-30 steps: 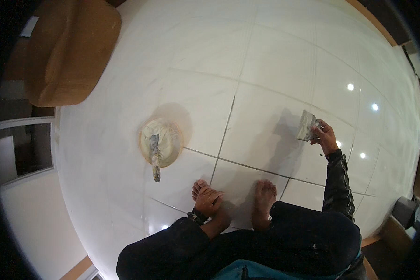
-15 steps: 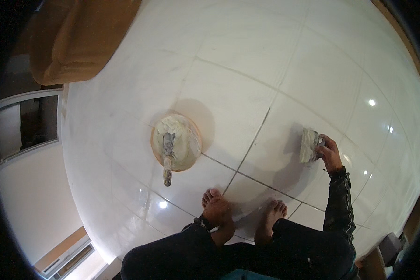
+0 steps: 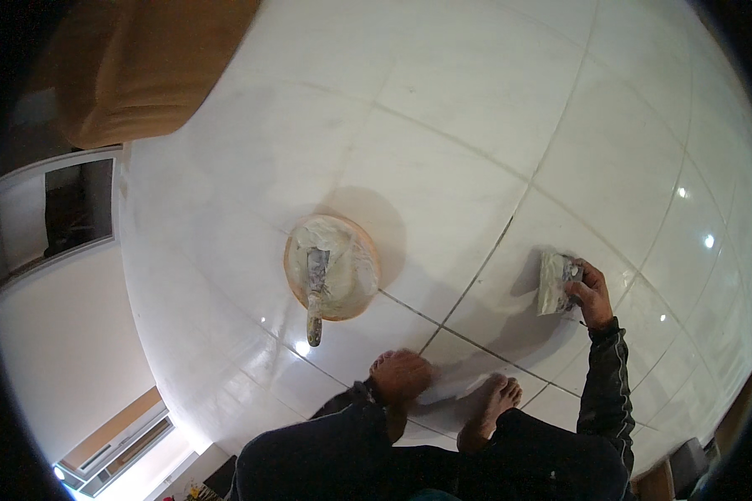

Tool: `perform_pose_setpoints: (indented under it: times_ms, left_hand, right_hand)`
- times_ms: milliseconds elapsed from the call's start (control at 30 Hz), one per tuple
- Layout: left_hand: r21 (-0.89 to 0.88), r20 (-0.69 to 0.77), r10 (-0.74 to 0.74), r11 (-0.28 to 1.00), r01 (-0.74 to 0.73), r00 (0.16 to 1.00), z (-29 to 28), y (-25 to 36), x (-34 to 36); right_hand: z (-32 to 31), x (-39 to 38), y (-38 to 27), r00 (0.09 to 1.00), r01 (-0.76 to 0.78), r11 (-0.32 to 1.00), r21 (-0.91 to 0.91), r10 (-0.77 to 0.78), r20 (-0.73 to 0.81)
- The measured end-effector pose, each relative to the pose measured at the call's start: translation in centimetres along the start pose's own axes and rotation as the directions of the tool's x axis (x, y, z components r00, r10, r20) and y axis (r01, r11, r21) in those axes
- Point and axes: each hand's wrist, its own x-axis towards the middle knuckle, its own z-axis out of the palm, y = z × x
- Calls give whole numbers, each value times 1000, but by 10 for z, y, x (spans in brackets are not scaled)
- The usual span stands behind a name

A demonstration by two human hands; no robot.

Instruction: The person applies white grout to the seams between floor tiles using a small metal scraper. They repeatedly scoop grout from a container and press it into the gaps, then wipe away excess material with a cloth.

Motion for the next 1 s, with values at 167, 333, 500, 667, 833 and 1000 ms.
perform_pose_setpoints:
  times_ms: [167, 333, 500, 667, 833, 1000]
  left_hand:
    - [-777, -148, 638, 398, -488, 755, -82, -13, 196]
    - [-432, -335, 503, 669, -604, 797, -85, -40, 329]
    - [-155, -245, 415, 876, -458, 876, -43, -69, 423]
    - [-122, -169, 351, 920, -373, 921, -21, -58, 454]
    - [-70, -256, 433, 884, -463, 865, -14, -41, 454]
    - [18, -287, 414, 904, -427, 864, -15, -42, 440]
  right_hand:
    - [5, -16, 7, 992, 62, 998, -4, -62, -105]
    - [2, -101, 29, 957, 69, 995, 72, -46, -287]
    - [-21, -226, 75, 838, 152, 981, 117, -65, -542]
    - [39, -293, 67, 793, 132, 987, 93, -48, -608]
    - [151, -222, 88, 685, -64, 998, 21, 59, -726]
    - [209, -178, 99, 550, -284, 955, -89, 86, -830]
